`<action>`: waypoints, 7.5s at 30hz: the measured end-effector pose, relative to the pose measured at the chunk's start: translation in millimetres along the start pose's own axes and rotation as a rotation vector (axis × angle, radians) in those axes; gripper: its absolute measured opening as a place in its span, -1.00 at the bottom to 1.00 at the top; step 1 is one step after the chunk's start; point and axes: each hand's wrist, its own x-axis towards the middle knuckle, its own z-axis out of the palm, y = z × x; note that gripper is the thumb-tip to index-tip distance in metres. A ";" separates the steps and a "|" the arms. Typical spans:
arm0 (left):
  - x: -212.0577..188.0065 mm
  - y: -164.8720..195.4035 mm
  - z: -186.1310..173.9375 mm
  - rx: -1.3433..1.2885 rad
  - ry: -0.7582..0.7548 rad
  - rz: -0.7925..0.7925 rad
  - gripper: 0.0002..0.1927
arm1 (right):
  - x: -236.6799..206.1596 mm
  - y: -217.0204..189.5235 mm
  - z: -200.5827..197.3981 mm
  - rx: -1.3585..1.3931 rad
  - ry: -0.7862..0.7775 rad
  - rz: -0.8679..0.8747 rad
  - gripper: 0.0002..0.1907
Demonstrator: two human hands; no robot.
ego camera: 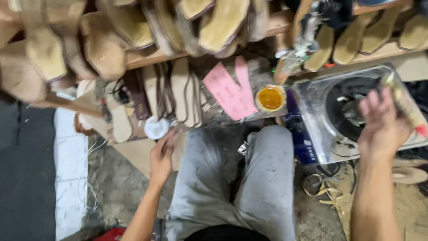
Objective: The person sits on the floor and uses a brush to apply glue from a cup onto the underside of shoe insoles one at a time, coating the surface, then places each finished insole on the rack above the workbench and picks up the next one.
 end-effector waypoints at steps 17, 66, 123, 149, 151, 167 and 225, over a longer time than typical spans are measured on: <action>177.5 23.5 48.7 0.804 0.303 0.252 -0.28 | -300.7 44.6 177.8 -0.358 -0.157 0.158 -0.49; -87.5 56.7 -13.5 -1.739 -0.450 -0.304 -0.51 | -127.5 140.6 157.0 -0.847 -0.224 -0.317 -0.27; -66.5 107.7 36.1 -1.297 -0.463 -0.050 -0.34 | -300.6 43.1 264.4 -0.791 -0.944 -0.284 -0.89; -23.1 59.6 44.0 -1.583 -0.136 -0.363 -0.53 | -319.6 57.6 242.3 -0.790 -0.944 -0.410 -0.86; -21.6 54.2 46.2 -1.585 -0.073 -0.347 -0.54 | -335.4 54.4 239.5 -0.771 -0.964 -0.435 -0.88; -82.6 113.8 -23.6 -1.047 -0.381 0.035 -0.13 | -112.6 91.6 182.3 -1.409 -0.592 -0.508 -0.78; -68.4 97.3 34.7 -1.697 -0.561 -0.327 -0.24 | -294.4 51.5 259.4 -1.012 -0.887 -0.626 -0.82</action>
